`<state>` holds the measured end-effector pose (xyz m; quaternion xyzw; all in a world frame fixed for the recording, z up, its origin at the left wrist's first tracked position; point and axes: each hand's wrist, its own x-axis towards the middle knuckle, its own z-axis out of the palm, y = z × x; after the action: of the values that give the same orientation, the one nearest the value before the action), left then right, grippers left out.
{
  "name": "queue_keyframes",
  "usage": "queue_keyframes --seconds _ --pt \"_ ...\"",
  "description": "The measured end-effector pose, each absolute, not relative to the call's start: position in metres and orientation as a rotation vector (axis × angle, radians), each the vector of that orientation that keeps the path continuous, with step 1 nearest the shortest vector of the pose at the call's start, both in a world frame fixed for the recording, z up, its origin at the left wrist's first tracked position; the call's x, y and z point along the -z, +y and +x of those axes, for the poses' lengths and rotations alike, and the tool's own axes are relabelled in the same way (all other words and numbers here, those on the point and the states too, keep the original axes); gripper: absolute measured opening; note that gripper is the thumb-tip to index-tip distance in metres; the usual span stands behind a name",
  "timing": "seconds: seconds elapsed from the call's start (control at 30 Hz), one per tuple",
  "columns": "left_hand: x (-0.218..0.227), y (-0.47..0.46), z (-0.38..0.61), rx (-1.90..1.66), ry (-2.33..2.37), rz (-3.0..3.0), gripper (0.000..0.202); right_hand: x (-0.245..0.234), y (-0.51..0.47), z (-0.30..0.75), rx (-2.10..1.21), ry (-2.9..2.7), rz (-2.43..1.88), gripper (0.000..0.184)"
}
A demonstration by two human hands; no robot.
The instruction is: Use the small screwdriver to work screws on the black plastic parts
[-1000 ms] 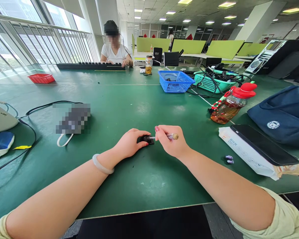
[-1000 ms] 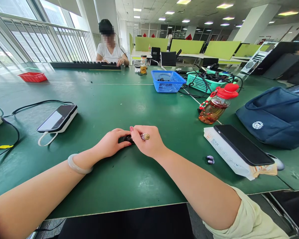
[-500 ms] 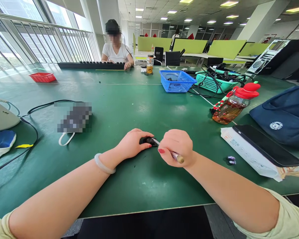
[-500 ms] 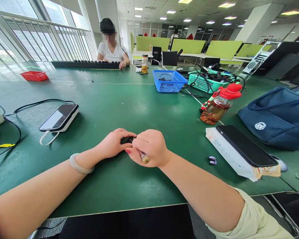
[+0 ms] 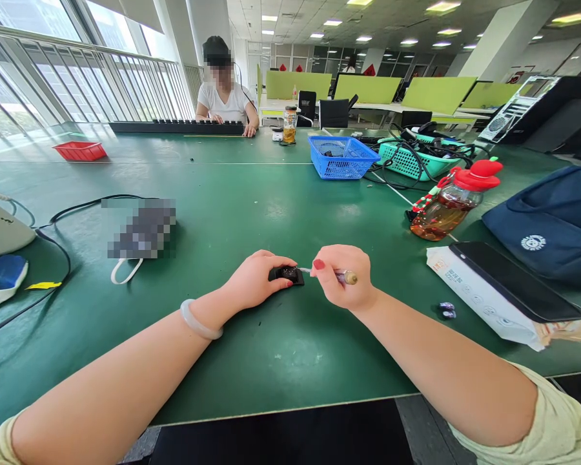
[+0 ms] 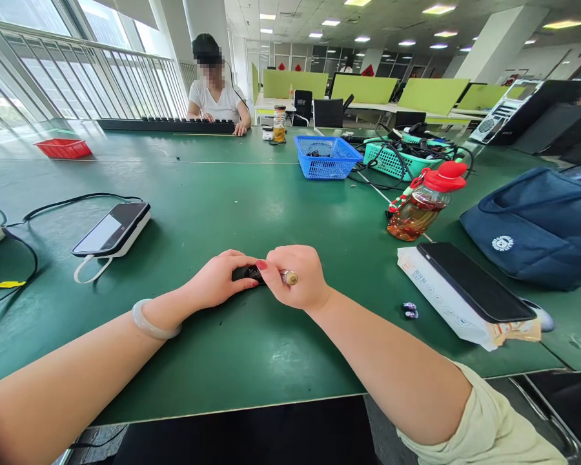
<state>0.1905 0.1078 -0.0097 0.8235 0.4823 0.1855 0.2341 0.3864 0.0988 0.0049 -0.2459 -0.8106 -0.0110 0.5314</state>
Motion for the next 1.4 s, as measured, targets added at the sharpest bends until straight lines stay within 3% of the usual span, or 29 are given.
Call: queue_keyframes --seconds 0.4,0.73,0.9,1.0,1.07,1.17,1.27,1.4 --pt "0.009 0.107 0.189 -0.512 1.326 2.276 0.035 -0.005 0.096 0.384 0.318 -2.133 -0.353 0.041" --pt "0.010 0.106 0.186 -0.502 1.328 2.350 0.037 -0.003 0.109 0.395 -0.210 -1.763 -0.664 0.056" --pt "0.010 0.106 0.183 -0.505 1.385 2.436 0.038 0.010 0.126 0.395 -0.173 -1.773 -0.903 0.045" --pt "0.011 0.105 0.181 -0.541 1.408 2.469 0.040 0.021 0.133 0.387 -0.127 -1.920 -1.140 0.027" --pt "0.012 0.103 0.181 -0.549 1.426 2.466 0.047 0.026 0.136 0.381 -0.154 -2.001 -1.281 0.018" --pt "0.013 0.098 0.183 -0.541 1.488 2.409 0.070 0.029 0.138 0.374 -0.153 -2.163 -1.390 0.029" --pt "0.016 0.095 0.185 -0.530 1.533 2.361 0.088 0.029 0.137 0.371 -0.156 -2.246 -1.404 0.028" --pt "0.021 0.095 0.186 -0.554 1.605 2.335 0.098 0.027 0.133 0.371 -0.157 -2.280 -1.482 0.025"
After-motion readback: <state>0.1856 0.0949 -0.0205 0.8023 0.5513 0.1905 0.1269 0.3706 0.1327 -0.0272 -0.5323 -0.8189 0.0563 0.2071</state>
